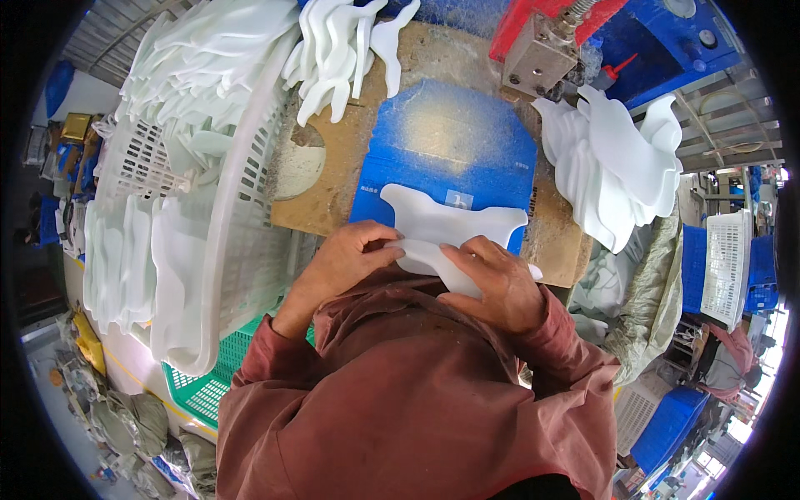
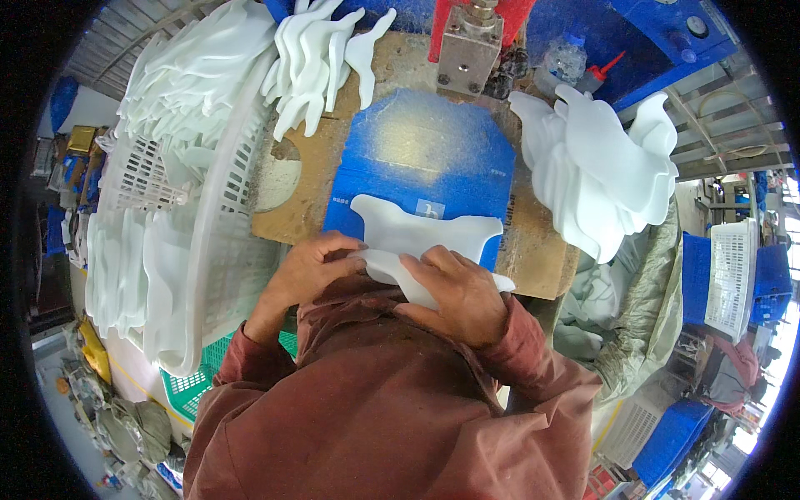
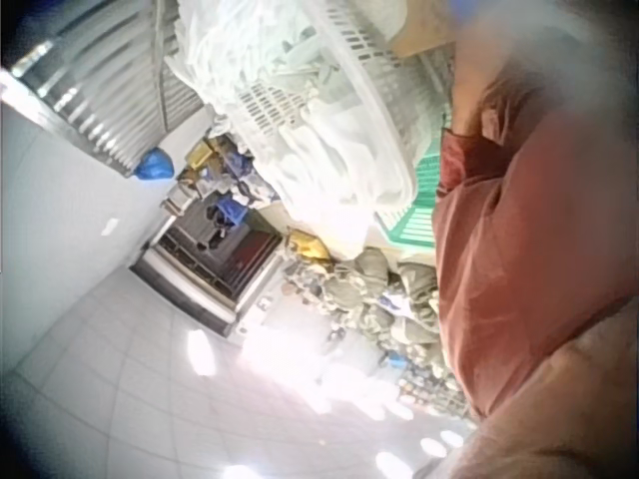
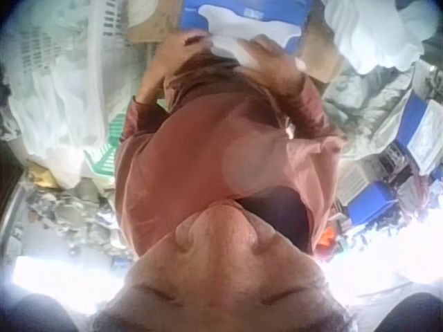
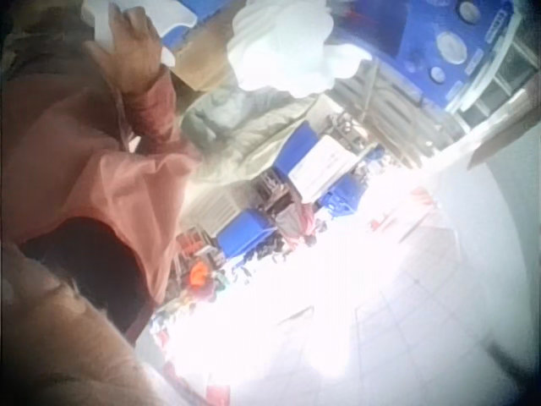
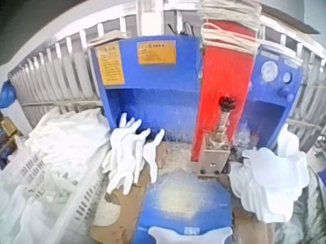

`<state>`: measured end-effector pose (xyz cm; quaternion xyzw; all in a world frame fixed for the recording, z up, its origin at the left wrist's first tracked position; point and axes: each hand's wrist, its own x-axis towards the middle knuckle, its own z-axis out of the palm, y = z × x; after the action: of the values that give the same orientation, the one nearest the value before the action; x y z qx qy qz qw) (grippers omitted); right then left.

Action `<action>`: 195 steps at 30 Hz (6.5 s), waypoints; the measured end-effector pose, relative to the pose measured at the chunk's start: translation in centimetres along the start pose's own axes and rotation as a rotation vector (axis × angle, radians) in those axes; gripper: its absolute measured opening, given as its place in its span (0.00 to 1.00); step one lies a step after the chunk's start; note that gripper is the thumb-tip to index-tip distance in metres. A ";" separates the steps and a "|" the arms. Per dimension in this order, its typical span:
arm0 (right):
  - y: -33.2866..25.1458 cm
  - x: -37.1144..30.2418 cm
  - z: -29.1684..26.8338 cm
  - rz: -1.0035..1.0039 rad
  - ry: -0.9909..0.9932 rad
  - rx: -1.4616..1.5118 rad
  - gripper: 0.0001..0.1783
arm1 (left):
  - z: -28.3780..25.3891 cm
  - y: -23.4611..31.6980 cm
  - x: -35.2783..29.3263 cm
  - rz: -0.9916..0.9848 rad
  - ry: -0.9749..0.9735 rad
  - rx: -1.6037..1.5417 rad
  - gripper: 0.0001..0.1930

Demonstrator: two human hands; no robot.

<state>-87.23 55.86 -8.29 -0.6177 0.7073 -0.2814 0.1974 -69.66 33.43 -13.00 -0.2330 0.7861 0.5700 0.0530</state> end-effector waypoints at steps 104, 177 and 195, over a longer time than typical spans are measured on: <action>11.7 -1.5 4.4 0.452 0.505 -0.099 0.06 | 5.7 -0.2 7.8 0.378 0.383 0.606 0.13; 17.2 -3.0 5.5 0.596 0.447 0.079 0.23 | 13.9 -3.1 9.8 0.559 0.153 -0.061 0.24; 4.5 -2.0 1.1 0.225 0.545 0.528 0.22 | 3.9 2.0 4.4 0.799 0.148 0.583 0.15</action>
<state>-89.70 58.05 -12.17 -0.3669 0.7003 -0.5840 0.1841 -75.10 36.14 -14.11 0.0711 0.9423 0.2841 -0.1624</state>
